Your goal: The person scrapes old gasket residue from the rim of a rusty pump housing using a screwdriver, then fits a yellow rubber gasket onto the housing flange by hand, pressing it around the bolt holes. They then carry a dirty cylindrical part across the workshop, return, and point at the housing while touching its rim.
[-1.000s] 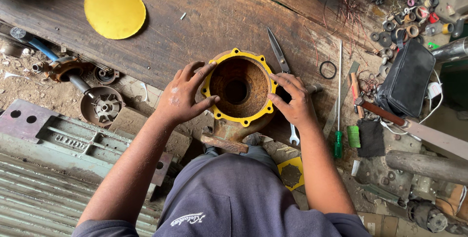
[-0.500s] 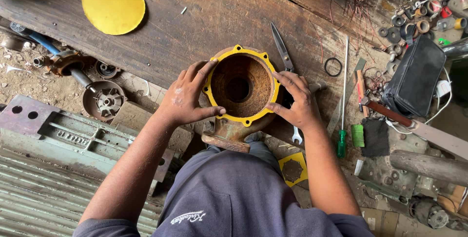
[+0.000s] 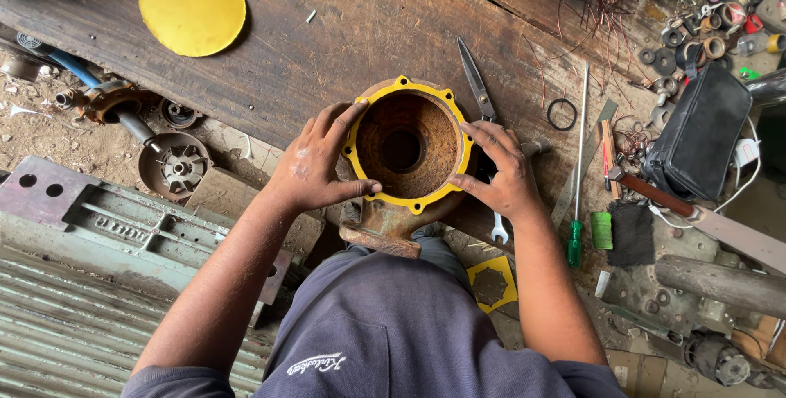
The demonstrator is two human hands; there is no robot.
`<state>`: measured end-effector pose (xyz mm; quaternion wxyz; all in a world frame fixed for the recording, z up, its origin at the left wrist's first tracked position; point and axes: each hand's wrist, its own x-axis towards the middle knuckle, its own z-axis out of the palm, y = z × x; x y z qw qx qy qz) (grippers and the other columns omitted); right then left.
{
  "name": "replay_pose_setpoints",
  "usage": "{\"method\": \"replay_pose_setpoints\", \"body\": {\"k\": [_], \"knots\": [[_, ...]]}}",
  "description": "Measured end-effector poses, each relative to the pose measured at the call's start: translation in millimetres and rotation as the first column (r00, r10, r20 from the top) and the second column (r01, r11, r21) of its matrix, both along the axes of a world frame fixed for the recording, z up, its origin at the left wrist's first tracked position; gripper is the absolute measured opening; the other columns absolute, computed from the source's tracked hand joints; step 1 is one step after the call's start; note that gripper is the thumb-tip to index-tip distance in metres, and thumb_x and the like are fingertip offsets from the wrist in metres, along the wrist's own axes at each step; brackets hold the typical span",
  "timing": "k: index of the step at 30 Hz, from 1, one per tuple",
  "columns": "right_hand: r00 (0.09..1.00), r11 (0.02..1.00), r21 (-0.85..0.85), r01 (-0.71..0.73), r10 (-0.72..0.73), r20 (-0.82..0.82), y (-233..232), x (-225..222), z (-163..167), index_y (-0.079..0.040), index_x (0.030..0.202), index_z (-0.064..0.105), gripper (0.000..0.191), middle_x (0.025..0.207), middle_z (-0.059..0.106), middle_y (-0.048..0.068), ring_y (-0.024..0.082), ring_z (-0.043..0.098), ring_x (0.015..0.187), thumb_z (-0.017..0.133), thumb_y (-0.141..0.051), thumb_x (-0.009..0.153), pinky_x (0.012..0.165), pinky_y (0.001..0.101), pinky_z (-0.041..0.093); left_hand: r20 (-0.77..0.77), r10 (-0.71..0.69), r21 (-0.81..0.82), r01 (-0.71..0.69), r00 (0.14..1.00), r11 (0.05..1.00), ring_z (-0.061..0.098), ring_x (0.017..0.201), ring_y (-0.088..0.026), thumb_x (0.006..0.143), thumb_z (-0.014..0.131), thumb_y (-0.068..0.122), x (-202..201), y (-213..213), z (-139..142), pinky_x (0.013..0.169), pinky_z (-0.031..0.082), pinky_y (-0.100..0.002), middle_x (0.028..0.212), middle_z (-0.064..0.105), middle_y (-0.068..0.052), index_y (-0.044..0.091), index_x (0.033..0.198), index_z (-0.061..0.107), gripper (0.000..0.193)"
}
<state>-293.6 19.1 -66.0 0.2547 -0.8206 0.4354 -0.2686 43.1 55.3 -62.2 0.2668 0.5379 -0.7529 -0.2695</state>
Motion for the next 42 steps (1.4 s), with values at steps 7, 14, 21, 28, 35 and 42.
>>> {"method": "replay_pose_setpoints", "body": {"k": [7,14,21,28,35,42], "knots": [[1.000,1.000,0.002,0.001,-0.001,0.014,0,-1,-3,-0.009,0.145,0.059,0.080,0.143,0.059,0.015,0.033,0.054,0.135,0.089,-0.038,0.077,0.116,0.0477,0.043,0.020,-0.003,0.010,0.002,1.000,1.000,0.048,0.134,-0.047,0.067,0.085,0.066,0,-1,-2,0.107,0.045,-0.054,0.151,0.041,-0.026,0.012,0.158,0.031,0.119],[1.000,0.999,0.026,0.023,-0.023,-0.009,1,-1,-4,-0.010,0.145,0.058,0.080,0.144,0.058,0.015,0.034,0.053,0.136,0.088,-0.040,0.077,0.116,0.0487,0.043,0.013,-0.004,0.047,0.003,1.000,0.999,0.048,0.136,-0.046,0.066,0.083,0.069,3,-3,-6,0.106,0.047,-0.053,0.152,0.041,-0.025,0.016,0.159,0.030,0.120],[1.000,1.000,0.011,0.021,-0.021,-0.009,1,-1,-3,-0.010,0.145,0.059,0.080,0.144,0.059,0.015,0.034,0.053,0.136,0.088,-0.039,0.077,0.116,0.0481,0.043,0.006,-0.009,0.058,0.008,1.000,0.998,0.049,0.135,-0.046,0.067,0.083,0.069,3,-2,-9,0.107,0.046,-0.053,0.153,0.041,-0.025,0.017,0.162,0.026,0.122],[1.000,1.000,0.004,0.011,-0.011,0.000,0,-1,-3,-0.009,0.145,0.059,0.079,0.143,0.059,0.015,0.034,0.053,0.136,0.088,-0.039,0.077,0.116,0.0478,0.042,-0.072,0.033,0.099,-0.026,0.997,0.995,0.046,0.142,-0.043,0.095,0.067,0.053,5,-1,-13,0.114,0.041,-0.052,0.158,0.041,-0.021,0.023,0.164,0.033,0.083],[1.000,1.000,0.010,0.017,-0.017,-0.003,1,-1,-4,-0.009,0.145,0.059,0.079,0.143,0.059,0.015,0.034,0.053,0.136,0.088,-0.039,0.077,0.116,0.0479,0.043,-0.237,0.028,0.114,-0.001,0.971,0.994,0.046,0.142,-0.039,0.100,0.063,0.033,5,-5,-16,0.113,0.044,-0.047,0.157,0.041,-0.020,0.026,0.159,0.038,0.065],[0.999,1.000,0.003,0.028,-0.028,-0.028,1,-2,-5,-0.011,0.146,0.058,0.080,0.144,0.058,0.014,0.034,0.053,0.136,0.088,-0.040,0.077,0.116,0.0479,0.043,-0.210,0.041,0.006,-0.041,0.977,0.999,0.060,0.126,-0.032,0.094,0.071,0.021,1,0,-9,0.108,0.049,-0.045,0.155,0.044,-0.018,0.027,0.150,0.053,0.058]]}}
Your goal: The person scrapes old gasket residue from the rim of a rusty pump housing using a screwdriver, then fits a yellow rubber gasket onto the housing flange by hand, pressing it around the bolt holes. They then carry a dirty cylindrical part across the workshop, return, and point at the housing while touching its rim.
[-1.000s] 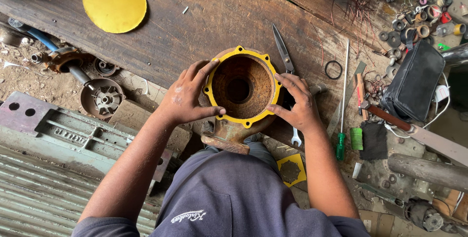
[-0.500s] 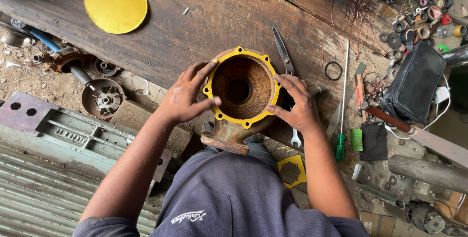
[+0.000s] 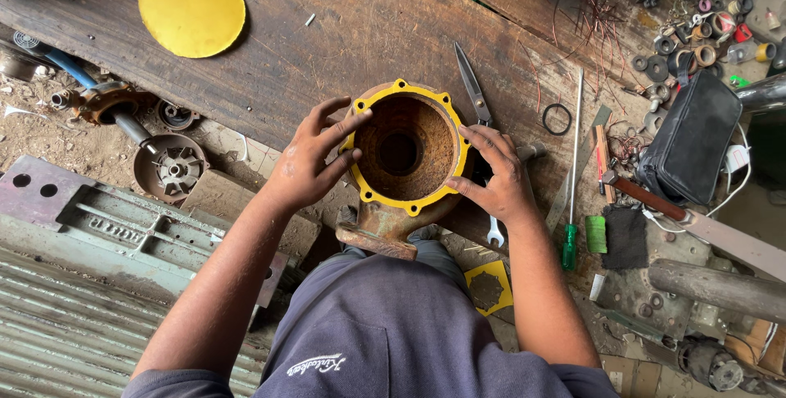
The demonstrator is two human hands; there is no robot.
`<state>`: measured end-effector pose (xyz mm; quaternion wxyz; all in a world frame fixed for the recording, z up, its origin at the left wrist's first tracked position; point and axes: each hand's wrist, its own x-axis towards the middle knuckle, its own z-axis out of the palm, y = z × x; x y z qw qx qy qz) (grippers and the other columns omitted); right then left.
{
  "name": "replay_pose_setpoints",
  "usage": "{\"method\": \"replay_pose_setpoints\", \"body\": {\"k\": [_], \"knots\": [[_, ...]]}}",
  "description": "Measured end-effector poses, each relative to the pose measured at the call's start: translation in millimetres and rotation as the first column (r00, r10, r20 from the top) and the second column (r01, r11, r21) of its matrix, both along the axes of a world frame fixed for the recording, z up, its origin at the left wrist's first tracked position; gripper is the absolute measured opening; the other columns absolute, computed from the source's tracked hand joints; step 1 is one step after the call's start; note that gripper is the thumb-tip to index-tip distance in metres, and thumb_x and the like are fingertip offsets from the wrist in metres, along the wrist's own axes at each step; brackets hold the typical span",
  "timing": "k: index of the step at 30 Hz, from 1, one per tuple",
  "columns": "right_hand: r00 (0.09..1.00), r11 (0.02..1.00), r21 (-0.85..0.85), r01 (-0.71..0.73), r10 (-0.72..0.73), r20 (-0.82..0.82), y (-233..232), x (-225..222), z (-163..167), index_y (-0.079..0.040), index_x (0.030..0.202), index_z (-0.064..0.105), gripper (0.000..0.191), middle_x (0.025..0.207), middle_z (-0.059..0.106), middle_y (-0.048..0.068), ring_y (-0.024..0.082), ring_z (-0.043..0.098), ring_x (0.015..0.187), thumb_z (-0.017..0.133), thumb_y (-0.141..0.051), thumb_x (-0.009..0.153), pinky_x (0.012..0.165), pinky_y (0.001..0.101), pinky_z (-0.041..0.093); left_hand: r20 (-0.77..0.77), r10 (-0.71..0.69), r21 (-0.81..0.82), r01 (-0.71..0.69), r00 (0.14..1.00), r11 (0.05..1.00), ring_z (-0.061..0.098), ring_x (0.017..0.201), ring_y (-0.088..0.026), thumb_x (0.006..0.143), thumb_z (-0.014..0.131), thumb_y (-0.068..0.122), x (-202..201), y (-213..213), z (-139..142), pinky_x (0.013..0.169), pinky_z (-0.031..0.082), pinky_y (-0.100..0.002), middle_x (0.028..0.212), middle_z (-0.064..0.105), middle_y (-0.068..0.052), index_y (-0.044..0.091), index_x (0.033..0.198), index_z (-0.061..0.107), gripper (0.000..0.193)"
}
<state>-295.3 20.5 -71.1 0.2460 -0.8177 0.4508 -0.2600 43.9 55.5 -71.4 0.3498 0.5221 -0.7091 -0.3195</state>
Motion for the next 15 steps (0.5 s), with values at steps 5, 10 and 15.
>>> {"method": "replay_pose_setpoints", "body": {"k": [5,10,15], "knots": [[1.000,1.000,-0.002,0.000,0.000,0.001,-0.4,-0.2,-1.0,-0.011,0.145,0.059,0.079,0.144,0.059,0.014,0.034,0.052,0.137,0.088,-0.040,0.077,0.116,0.0483,0.043,0.041,0.069,-0.055,-0.066,0.997,0.996,0.060,0.125,-0.033,0.092,0.075,0.021,-3.9,6.1,3.5,0.105,0.050,-0.045,0.150,0.048,-0.017,0.021,0.136,0.064,0.045],[0.999,1.000,-0.016,-0.024,0.024,0.034,-2.0,-0.4,-0.9,-0.011,0.142,0.061,0.076,0.143,0.060,0.013,0.033,0.054,0.135,0.088,-0.038,0.077,0.116,0.0471,0.043,0.079,0.149,-0.151,-0.136,0.986,0.979,0.055,0.129,-0.040,0.088,0.080,0.023,-6.2,9.1,5.8,0.103,0.050,-0.048,0.140,0.053,-0.018,0.013,0.119,0.065,0.036],[0.999,0.999,-0.026,-0.024,0.025,0.030,-2.0,-0.4,-0.2,-0.011,0.139,0.064,0.072,0.141,0.060,0.012,0.032,0.055,0.133,0.089,-0.036,0.077,0.115,0.0459,0.044,0.097,0.174,-0.157,-0.157,0.980,0.975,0.057,0.124,-0.039,0.086,0.081,0.024,-6.1,9.6,7.8,0.100,0.050,-0.048,0.136,0.055,-0.016,0.014,0.116,0.067,0.035]]}}
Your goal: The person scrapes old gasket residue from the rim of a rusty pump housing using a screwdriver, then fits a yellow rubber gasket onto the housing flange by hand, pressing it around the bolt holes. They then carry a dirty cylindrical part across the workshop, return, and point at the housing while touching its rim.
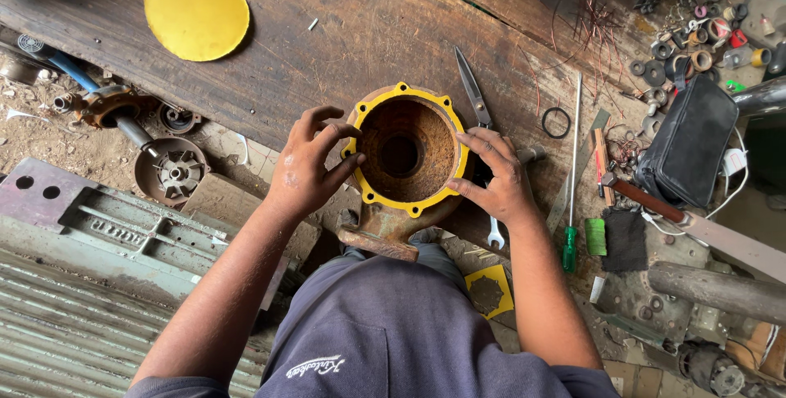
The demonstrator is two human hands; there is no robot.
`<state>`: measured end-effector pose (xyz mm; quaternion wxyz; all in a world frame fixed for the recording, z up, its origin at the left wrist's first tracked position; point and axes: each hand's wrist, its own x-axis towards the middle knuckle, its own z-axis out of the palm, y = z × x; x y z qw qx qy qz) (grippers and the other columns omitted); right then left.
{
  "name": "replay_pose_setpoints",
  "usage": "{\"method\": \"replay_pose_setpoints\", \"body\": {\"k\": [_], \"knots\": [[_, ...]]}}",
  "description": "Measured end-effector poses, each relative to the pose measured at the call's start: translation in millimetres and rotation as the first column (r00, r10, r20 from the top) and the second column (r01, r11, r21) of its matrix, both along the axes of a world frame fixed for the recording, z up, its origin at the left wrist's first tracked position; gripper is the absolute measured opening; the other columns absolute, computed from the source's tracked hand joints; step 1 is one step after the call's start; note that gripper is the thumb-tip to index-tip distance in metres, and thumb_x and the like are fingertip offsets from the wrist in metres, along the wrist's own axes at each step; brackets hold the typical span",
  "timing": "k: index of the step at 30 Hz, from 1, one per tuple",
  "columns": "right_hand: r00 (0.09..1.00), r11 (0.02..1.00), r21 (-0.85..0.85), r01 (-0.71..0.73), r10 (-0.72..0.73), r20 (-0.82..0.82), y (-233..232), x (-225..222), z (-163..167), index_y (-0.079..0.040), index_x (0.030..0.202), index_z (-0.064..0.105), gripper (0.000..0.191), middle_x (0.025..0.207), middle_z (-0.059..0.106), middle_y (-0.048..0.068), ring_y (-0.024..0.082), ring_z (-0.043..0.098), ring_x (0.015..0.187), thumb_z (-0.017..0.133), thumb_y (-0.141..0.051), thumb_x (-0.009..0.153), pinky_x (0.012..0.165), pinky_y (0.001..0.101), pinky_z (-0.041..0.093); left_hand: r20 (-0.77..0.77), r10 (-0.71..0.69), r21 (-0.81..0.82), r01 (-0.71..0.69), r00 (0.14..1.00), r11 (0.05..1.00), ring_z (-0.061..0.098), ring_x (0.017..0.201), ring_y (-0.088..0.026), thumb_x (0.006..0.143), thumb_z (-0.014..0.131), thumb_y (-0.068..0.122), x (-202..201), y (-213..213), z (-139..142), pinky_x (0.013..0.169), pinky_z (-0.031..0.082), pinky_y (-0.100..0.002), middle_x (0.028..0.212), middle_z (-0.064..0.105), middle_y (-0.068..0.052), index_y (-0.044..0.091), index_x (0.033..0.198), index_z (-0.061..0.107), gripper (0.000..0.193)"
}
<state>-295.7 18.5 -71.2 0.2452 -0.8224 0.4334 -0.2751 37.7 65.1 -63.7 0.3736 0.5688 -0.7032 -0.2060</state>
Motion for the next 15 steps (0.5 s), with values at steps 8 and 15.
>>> {"method": "replay_pose_setpoints", "body": {"k": [8,15], "knots": [[1.000,1.000,-0.001,0.005,-0.005,0.002,1,1,1,-0.012,0.137,0.066,0.069,0.140,0.060,0.012,0.032,0.055,0.132,0.089,-0.035,0.076,0.114,0.0456,0.044,-0.008,-0.005,0.000,0.005,1.000,1.000,0.059,0.123,-0.038,0.088,0.080,0.025,1,-1,2,0.099,0.051,-0.047,0.133,0.058,-0.016,0.015,0.115,0.068,0.031],[0.998,1.000,-0.014,0.007,-0.006,0.056,-1,-4,-17,-0.011,0.138,0.065,0.068,0.142,0.059,0.014,0.032,0.055,0.133,0.088,-0.033,0.077,0.115,0.0455,0.042,-0.268,-0.090,0.023,0.100,0.959,0.995,0.057,0.133,-0.036,0.088,0.077,0.019,4,0,-14,0.109,0.048,-0.045,0.142,0.058,-0.017,0.007,0.124,0.063,0.040]]}}
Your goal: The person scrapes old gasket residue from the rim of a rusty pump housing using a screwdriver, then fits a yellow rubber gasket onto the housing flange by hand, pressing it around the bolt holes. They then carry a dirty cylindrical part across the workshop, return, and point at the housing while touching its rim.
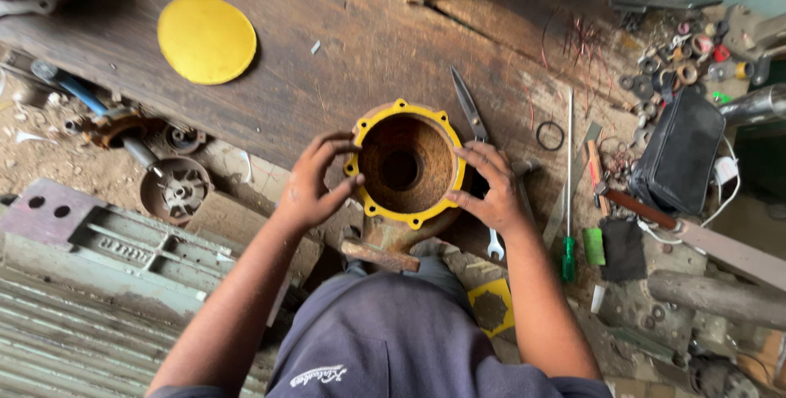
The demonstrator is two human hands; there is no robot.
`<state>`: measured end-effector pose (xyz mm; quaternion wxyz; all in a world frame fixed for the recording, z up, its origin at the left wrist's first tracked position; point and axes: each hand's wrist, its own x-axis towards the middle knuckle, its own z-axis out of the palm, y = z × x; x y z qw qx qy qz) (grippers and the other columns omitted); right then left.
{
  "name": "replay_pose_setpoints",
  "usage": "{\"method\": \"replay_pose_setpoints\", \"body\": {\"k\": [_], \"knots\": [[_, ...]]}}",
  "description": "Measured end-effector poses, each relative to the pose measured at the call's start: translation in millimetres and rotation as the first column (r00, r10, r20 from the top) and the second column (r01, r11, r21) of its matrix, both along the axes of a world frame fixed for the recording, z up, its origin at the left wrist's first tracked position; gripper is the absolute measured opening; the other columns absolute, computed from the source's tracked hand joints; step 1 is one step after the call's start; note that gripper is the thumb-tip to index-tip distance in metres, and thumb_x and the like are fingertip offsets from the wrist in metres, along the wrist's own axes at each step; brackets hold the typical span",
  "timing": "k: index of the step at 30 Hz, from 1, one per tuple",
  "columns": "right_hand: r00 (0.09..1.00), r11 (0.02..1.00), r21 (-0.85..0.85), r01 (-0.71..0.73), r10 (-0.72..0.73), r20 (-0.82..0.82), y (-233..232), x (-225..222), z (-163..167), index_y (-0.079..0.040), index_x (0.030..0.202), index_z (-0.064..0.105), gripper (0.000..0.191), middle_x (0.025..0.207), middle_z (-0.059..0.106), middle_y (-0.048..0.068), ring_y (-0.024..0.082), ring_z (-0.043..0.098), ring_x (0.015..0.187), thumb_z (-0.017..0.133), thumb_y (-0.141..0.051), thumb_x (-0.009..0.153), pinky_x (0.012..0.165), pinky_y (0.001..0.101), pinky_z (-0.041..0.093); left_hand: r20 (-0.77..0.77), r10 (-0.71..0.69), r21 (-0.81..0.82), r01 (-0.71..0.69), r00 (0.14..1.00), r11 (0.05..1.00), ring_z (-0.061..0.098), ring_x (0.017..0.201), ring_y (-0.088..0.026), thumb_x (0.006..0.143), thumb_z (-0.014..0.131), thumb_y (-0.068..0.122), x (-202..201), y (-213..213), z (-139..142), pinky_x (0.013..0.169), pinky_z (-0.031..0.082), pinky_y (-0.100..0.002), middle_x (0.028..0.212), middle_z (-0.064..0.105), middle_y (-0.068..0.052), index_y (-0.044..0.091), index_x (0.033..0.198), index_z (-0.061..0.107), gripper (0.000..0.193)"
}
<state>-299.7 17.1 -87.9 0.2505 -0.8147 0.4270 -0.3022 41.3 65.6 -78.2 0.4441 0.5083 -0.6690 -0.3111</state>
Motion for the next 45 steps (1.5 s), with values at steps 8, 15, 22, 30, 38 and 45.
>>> {"method": "replay_pose_setpoints", "body": {"k": [8,15,22,30,38,45], "knots": [[1.000,0.994,-0.108,-0.015,0.014,-0.010,-5,8,-6,-0.011,0.139,0.063,0.071,0.143,0.058,0.016,0.037,0.049,0.137,0.088,-0.032,0.075,0.114,0.0492,0.036,-0.534,-0.105,-0.050,0.092,0.839,0.994,0.040,0.149,-0.033,0.091,0.071,0.012,-24,-6,-11,0.120,0.037,-0.045,0.156,0.042,-0.019,0.004,0.143,0.048,0.057],[0.998,0.998,-0.063,-0.005,0.009,0.064,-6,13,9,-0.014,0.132,0.067,0.066,0.132,0.063,0.012,0.032,0.060,0.122,0.088,-0.036,0.073,0.106,0.0436,0.045,-0.392,0.079,0.157,-0.017,0.917,0.987,0.050,0.139,-0.027,0.086,0.069,0.012,-32,-1,10,0.104,0.048,-0.042,0.156,0.045,-0.011,0.012,0.136,0.052,0.052],[0.993,0.980,-0.197,-0.034,0.056,0.106,-9,15,9,-0.012,0.134,0.067,0.065,0.128,0.064,0.012,0.033,0.060,0.115,0.085,-0.040,0.078,0.101,0.0442,0.047,-0.460,0.116,0.200,-0.025,0.880,0.979,0.047,0.141,-0.026,0.089,0.068,0.011,-42,-1,18,0.107,0.045,-0.042,0.160,0.043,-0.009,0.013,0.138,0.051,0.053],[0.984,0.981,-0.189,-0.051,0.082,0.159,-7,17,11,-0.011,0.135,0.066,0.063,0.127,0.064,0.012,0.032,0.060,0.114,0.082,-0.040,0.081,0.100,0.0439,0.047,-0.542,0.092,0.197,0.020,0.835,0.980,0.046,0.142,-0.026,0.091,0.065,0.008,-46,-2,26,0.109,0.044,-0.043,0.163,0.039,-0.009,0.012,0.140,0.049,0.052],[0.982,0.978,-0.203,-0.048,0.083,0.170,-9,19,14,-0.009,0.132,0.066,0.063,0.128,0.064,0.013,0.031,0.060,0.112,0.083,-0.039,0.080,0.098,0.0437,0.047,-0.560,0.091,0.188,0.020,0.824,0.982,0.047,0.142,-0.028,0.094,0.063,0.010,-51,1,34,0.112,0.042,-0.040,0.164,0.039,-0.009,0.012,0.141,0.049,0.049],[0.982,0.975,-0.221,-0.031,0.071,0.176,-7,24,24,-0.010,0.132,0.067,0.062,0.129,0.063,0.013,0.032,0.060,0.114,0.082,-0.041,0.080,0.100,0.0445,0.046,-0.546,0.088,0.183,0.016,0.833,0.983,0.049,0.140,-0.027,0.095,0.062,0.010,-55,1,44,0.112,0.043,-0.040,0.164,0.040,-0.010,0.012,0.142,0.049,0.049]]}}
